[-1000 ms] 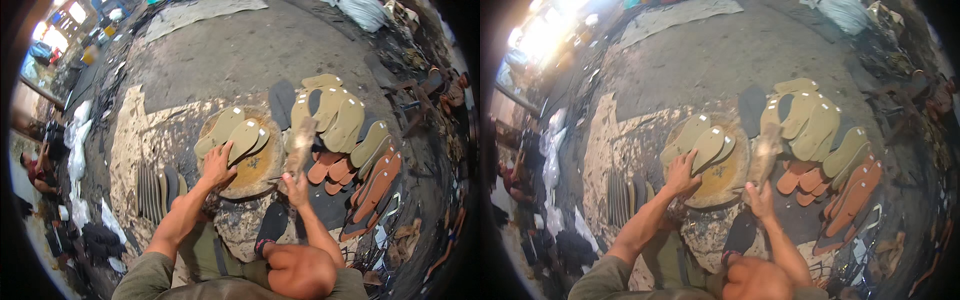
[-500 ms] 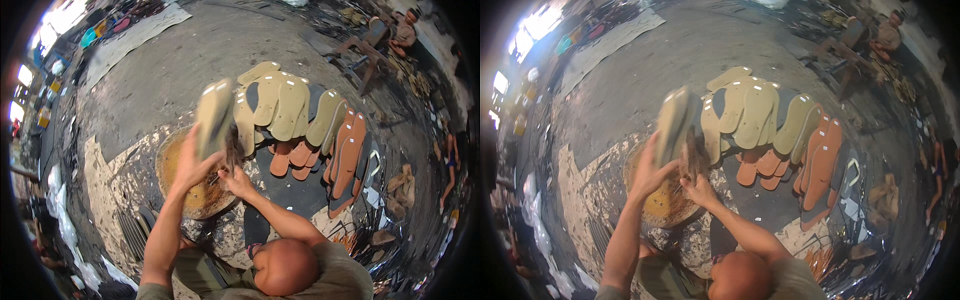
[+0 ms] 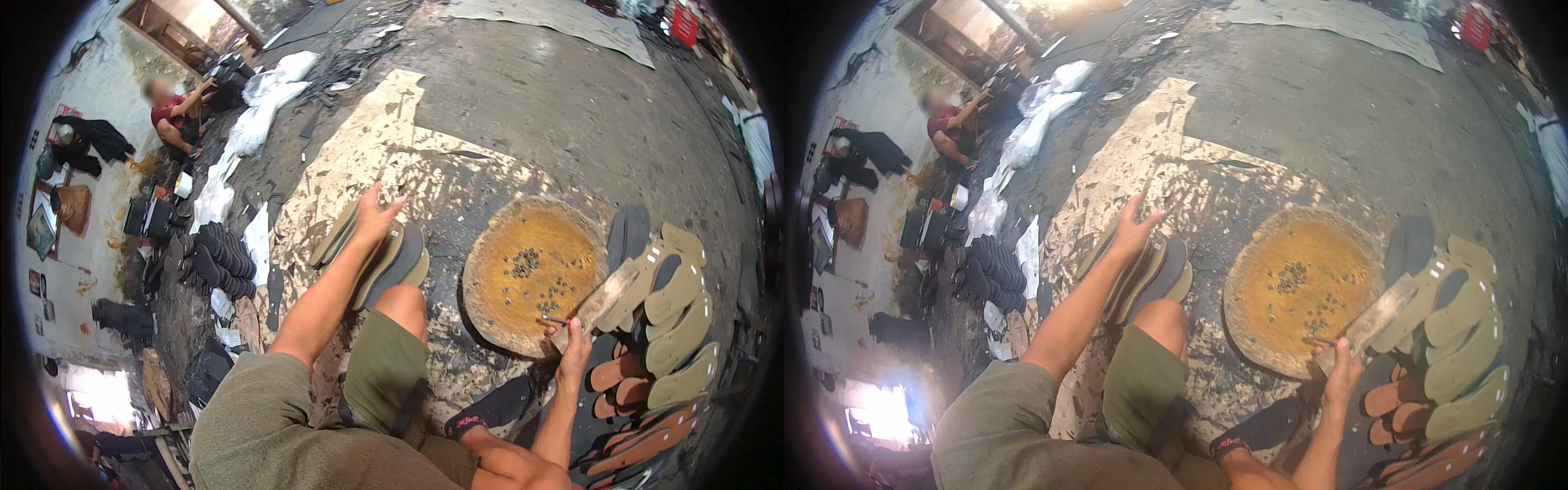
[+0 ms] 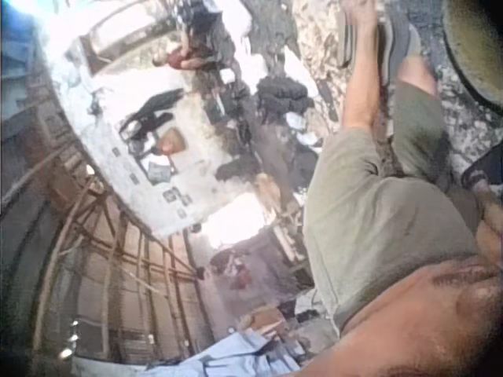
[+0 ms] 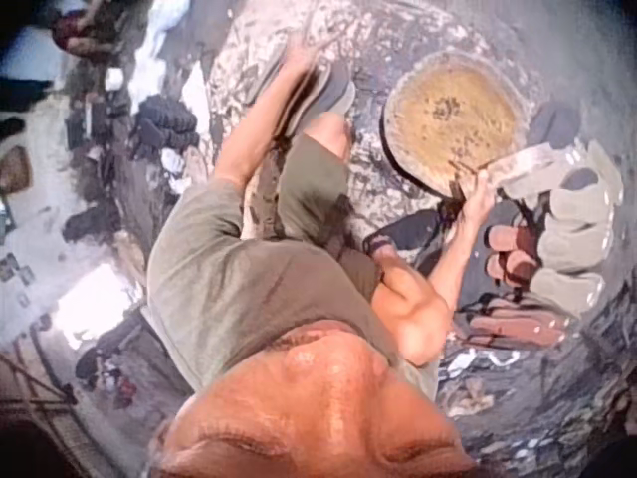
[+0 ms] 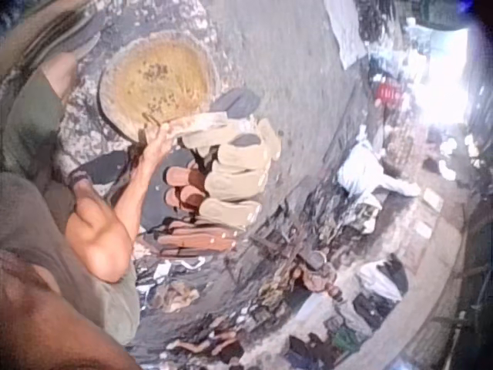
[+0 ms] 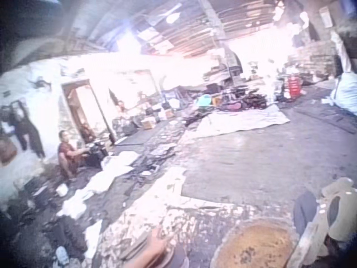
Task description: The person sits on the ground and uses a wooden block to repeatedly press and shape the edges of multiple shoe soles. They handle the soles one at a time, rotating them to work different edges, and place finished pieces into a growing stack.
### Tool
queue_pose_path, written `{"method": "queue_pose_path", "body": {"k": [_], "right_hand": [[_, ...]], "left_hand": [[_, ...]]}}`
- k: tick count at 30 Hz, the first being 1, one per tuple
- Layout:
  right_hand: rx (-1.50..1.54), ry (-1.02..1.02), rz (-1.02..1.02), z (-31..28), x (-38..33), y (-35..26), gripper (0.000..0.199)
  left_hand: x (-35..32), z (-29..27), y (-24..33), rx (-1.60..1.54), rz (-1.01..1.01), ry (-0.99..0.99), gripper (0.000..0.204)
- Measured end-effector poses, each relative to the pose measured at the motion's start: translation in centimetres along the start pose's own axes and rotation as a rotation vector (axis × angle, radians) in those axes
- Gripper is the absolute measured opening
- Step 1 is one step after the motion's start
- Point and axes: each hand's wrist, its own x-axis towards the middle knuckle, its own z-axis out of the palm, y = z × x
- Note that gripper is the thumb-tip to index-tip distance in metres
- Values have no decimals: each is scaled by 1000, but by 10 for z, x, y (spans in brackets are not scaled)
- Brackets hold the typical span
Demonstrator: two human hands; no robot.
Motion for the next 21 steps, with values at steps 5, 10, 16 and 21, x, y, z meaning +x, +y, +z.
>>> {"method": "queue_pose_path", "body": {"k": [5,10,16,21], "right_hand": [[9,-33,117,-3,4,-5,32],[-50,8,91,-9,5,2,31],[-231,111,108,-13,14,16,29],[-168,3,180,-21,18,28,39]], "left_hand": [[-28,-99,-183,520,-311,-207,128],[-32,-114,-210,274,-351,-436,133],[-19,-106,-179,58,-309,-483,129],[-25,-107,-141,3,-388,-453,104]]}}
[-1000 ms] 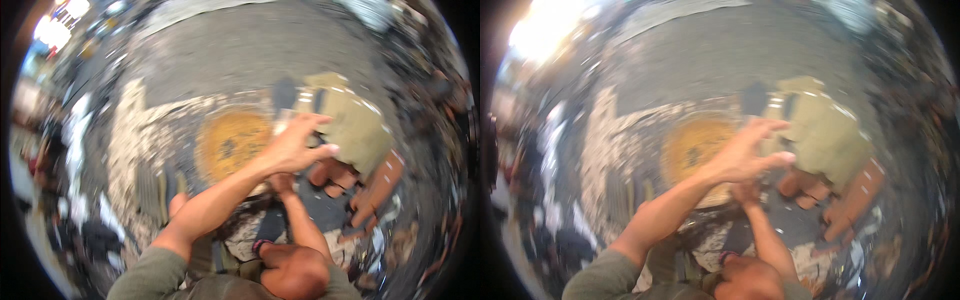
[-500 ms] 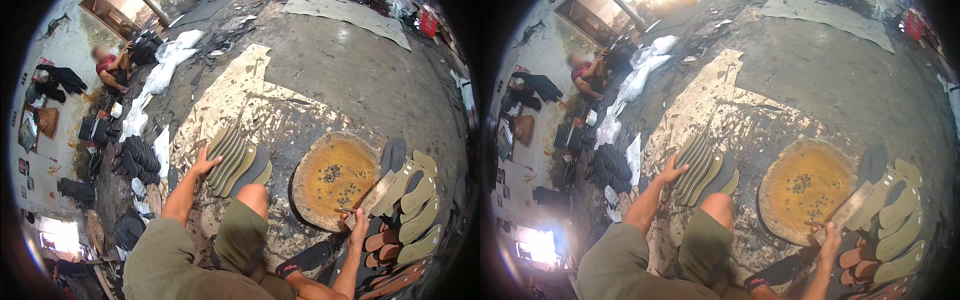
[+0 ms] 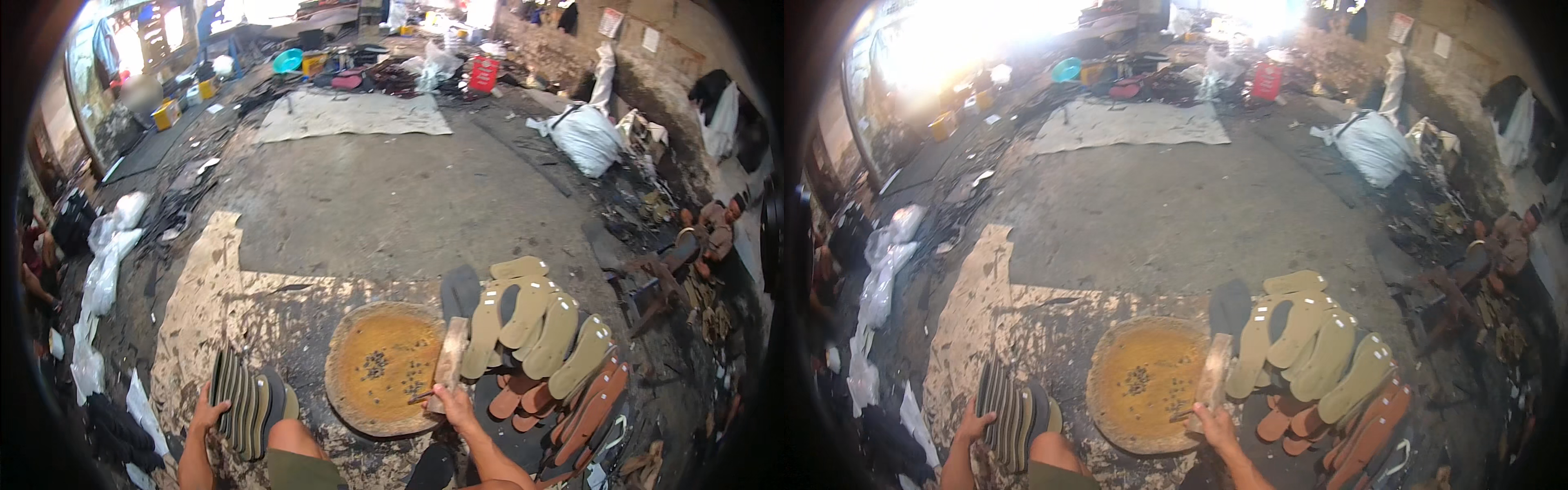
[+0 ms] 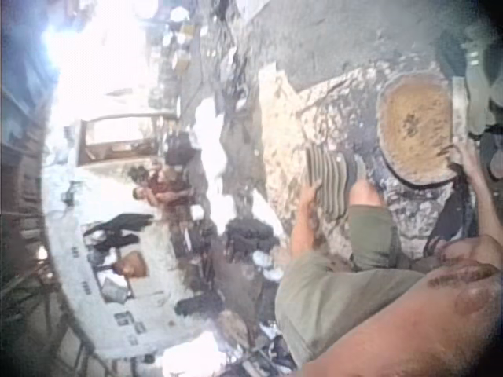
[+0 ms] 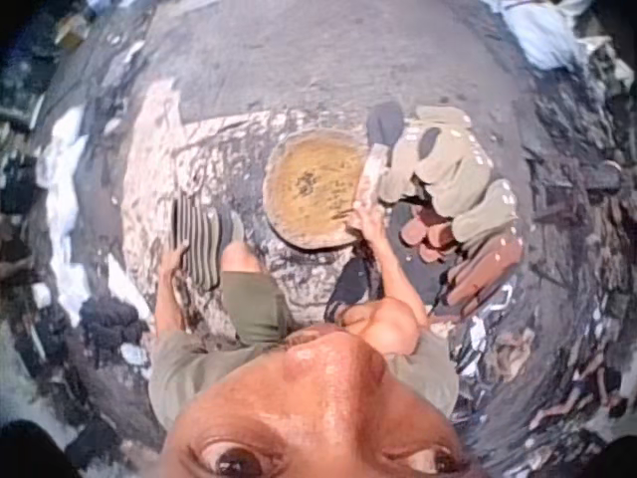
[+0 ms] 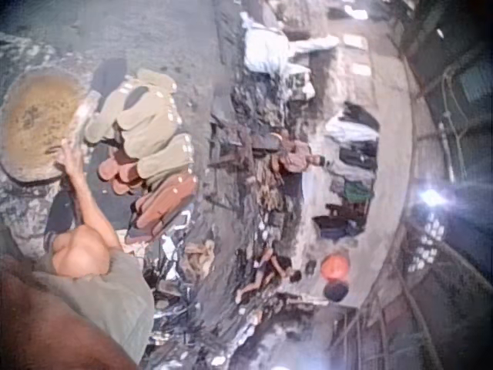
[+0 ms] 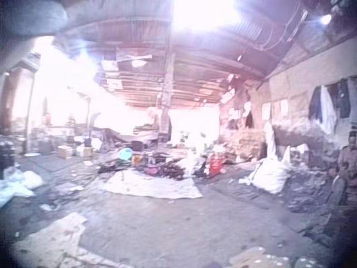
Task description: The person sits on the ground and uses a wooden block to repeatedly press and shape the edges of multiple shoe soles. They handle the soles one at a time, rotating them to work different edges, and place finished pieces into a growing stack.
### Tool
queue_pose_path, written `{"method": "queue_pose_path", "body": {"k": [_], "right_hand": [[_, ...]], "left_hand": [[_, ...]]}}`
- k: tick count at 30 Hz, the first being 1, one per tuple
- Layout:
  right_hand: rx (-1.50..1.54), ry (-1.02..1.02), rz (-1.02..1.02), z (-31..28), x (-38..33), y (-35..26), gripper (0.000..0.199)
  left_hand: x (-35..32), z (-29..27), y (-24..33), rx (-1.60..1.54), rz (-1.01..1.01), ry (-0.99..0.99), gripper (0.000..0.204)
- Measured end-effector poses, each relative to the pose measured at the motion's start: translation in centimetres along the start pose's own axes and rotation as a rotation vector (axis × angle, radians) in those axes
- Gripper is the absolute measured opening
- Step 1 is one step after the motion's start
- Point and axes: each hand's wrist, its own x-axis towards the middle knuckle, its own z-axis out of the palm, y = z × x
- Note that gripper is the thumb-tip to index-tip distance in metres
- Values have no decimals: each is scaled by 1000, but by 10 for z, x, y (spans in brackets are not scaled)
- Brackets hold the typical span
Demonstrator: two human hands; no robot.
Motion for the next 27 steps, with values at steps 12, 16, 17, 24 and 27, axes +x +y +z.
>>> {"method": "queue_pose_path", "body": {"k": [12,16,17,24,27], "right_hand": [[-102,83,-138,1,-3,7,44],[127,17,-239,2,-12,3,40],[166,34,-241,2,-15,3,41],[363,32,-223,3,-21,2,39],[320,38,-290,-8,-27,0,30]], "left_hand": [[-32,206,253,480,1180,66,82],[-29,264,290,769,1158,101,79],[-30,268,288,749,1124,61,78],[-70,272,234,765,1224,-118,76],[-87,275,218,634,1262,42,72]]}}
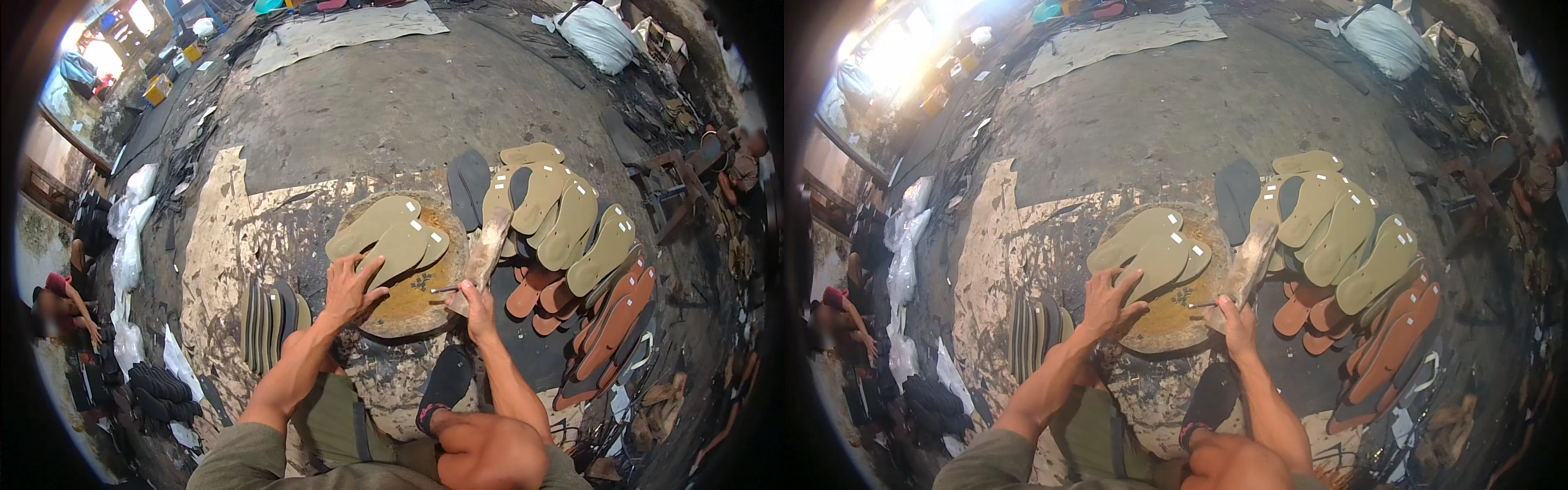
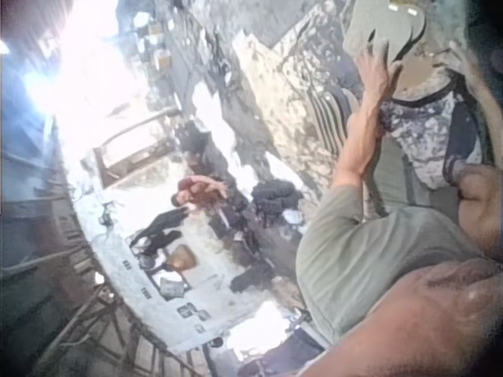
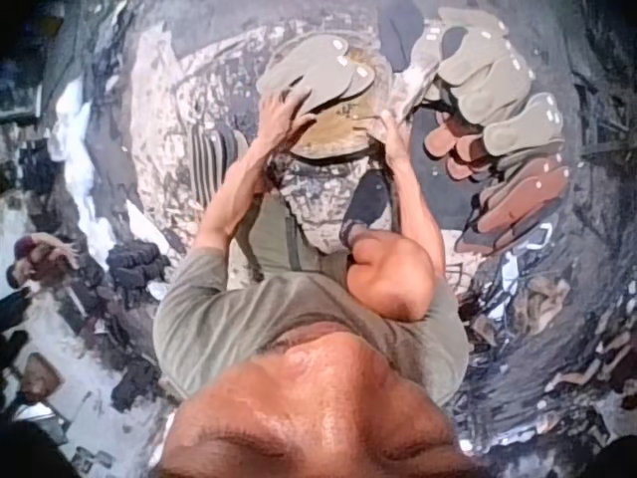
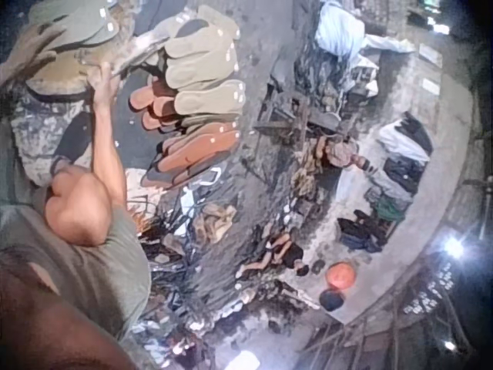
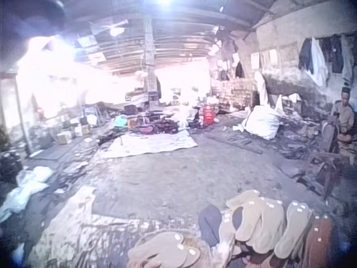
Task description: The person sits on the ground and uses a wooden block to repeatedly press and shape the edges of multiple shoe soles. They handle the soles one at a time, rotating them to work different edges, and place finished pieces into a growing stack.
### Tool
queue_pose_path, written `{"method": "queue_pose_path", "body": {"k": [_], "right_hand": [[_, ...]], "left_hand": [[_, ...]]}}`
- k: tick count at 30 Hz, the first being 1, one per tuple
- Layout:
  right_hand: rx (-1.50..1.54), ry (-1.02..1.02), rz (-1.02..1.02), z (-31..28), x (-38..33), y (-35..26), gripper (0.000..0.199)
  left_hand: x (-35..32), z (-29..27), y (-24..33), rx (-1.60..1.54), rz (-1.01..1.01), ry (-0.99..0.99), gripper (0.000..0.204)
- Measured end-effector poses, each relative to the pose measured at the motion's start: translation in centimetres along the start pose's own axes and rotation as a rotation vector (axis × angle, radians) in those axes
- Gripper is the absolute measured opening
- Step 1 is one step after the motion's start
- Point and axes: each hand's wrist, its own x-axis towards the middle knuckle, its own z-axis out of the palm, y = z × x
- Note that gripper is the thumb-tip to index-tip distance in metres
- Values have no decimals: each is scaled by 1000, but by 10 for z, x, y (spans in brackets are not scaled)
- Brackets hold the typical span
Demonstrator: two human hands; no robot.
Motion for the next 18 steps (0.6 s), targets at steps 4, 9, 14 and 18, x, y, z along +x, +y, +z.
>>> {"method": "queue_pose_path", "body": {"k": [4,9,14,18], "right_hand": [[-71,-26,14,-17,-22,-21,30],[-655,-58,35,-15,-54,-36,57],[-624,-51,-31,4,-55,-24,57],[-317,-25,-44,5,-47,-7,47]], "left_hand": [[-20,-8,40,-117,115,27,67],[-16,4,103,-408,159,-132,51],[-15,28,123,-829,-103,-137,24],[-19,33,118,-777,-61,-30,21]]}}
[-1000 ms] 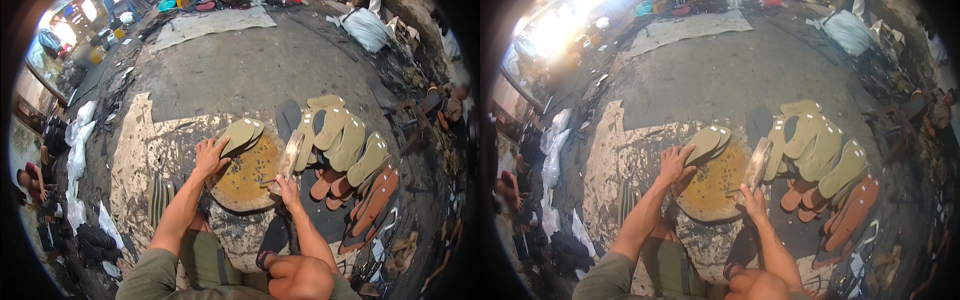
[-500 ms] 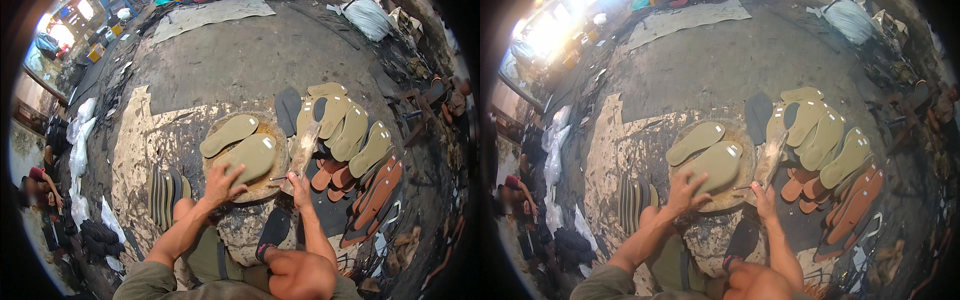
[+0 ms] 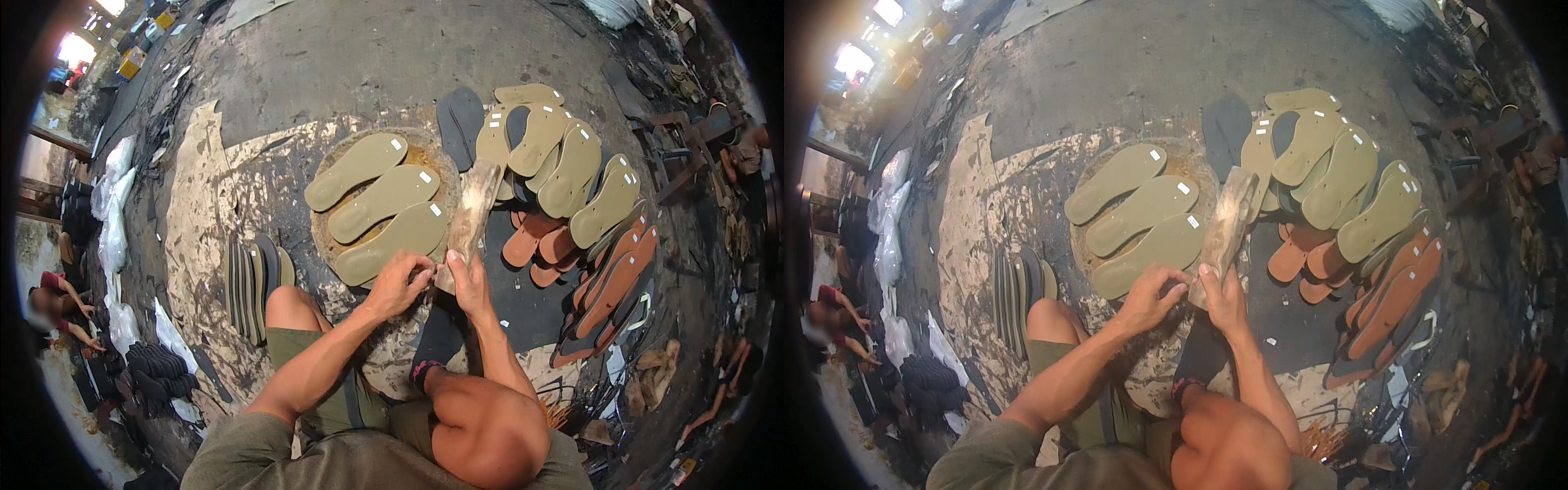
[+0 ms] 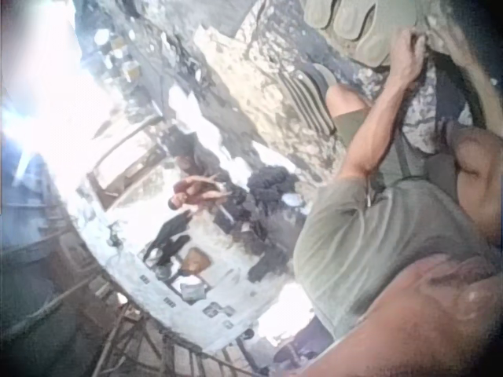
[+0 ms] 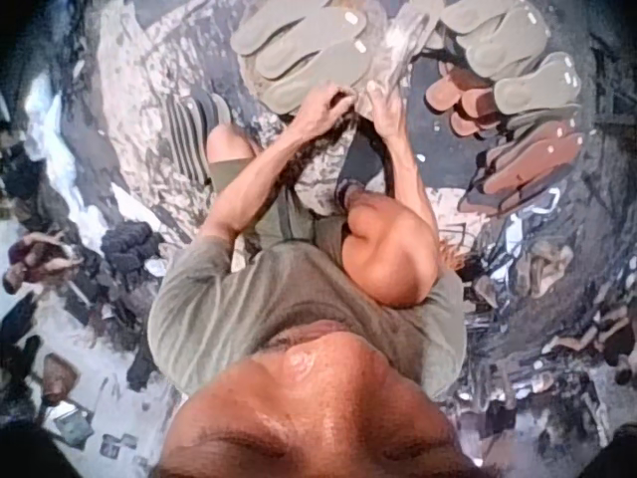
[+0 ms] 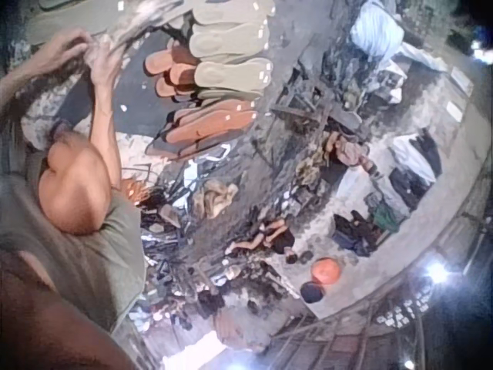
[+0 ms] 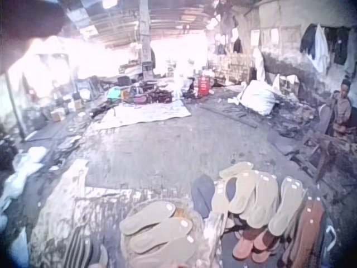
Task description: The person sits on the ground and uses a wooden block to repeatedly press and shape the edges of multiple shoe soles. They handle the soles one at a time, rotating them to work different edges, and place finished pieces into a growing stack.
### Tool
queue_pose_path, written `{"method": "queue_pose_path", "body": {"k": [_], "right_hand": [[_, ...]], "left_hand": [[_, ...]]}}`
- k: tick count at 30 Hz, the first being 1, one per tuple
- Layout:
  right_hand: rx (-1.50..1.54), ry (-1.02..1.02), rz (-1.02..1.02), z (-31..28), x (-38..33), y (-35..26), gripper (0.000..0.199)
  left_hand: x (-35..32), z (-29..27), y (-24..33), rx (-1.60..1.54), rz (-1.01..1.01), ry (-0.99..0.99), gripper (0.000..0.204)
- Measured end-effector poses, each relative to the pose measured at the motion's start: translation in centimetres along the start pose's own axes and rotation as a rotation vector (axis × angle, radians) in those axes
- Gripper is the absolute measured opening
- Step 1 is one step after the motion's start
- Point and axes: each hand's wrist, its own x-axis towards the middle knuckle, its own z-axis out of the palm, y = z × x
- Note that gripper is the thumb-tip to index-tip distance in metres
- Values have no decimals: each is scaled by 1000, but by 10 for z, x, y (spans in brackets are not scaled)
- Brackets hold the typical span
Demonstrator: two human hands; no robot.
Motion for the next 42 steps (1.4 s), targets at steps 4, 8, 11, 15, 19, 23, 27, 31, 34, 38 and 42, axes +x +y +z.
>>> {"method": "queue_pose_path", "body": {"k": [4,8,11,15,19,23,27,31,34,38,42], "right_hand": [[92,-26,115,-3,1,13,41],[154,53,129,-8,-7,19,44],[212,119,113,-18,-13,22,43],[145,166,82,-37,-18,30,45],[16,237,79,-48,-23,41,38],[-142,205,-39,-50,-30,52,35],[-188,233,-10,-53,-33,54,42],[-145,254,42,-50,-29,51,46],[-168,236,22,-48,-24,50,53],[-299,166,72,-54,-22,47,50],[-43,104,47,-49,-28,35,41]], "left_hand": [[2,-13,-6,-5,-191,15,30],[7,-39,-23,577,14,119,44],[12,-56,-38,465,38,-69,48],[9,-55,-36,492,78,-56,45],[-26,-12,-8,333,156,15,37],[-54,54,-11,552,72,-274,42],[-66,80,-35,519,-31,-359,44],[-67,73,-42,428,-67,-331,40],[-60,73,-33,372,-166,-370,43],[-50,71,-18,227,-364,-350,32],[-38,48,-6,-104,-492,-140,28]]}}
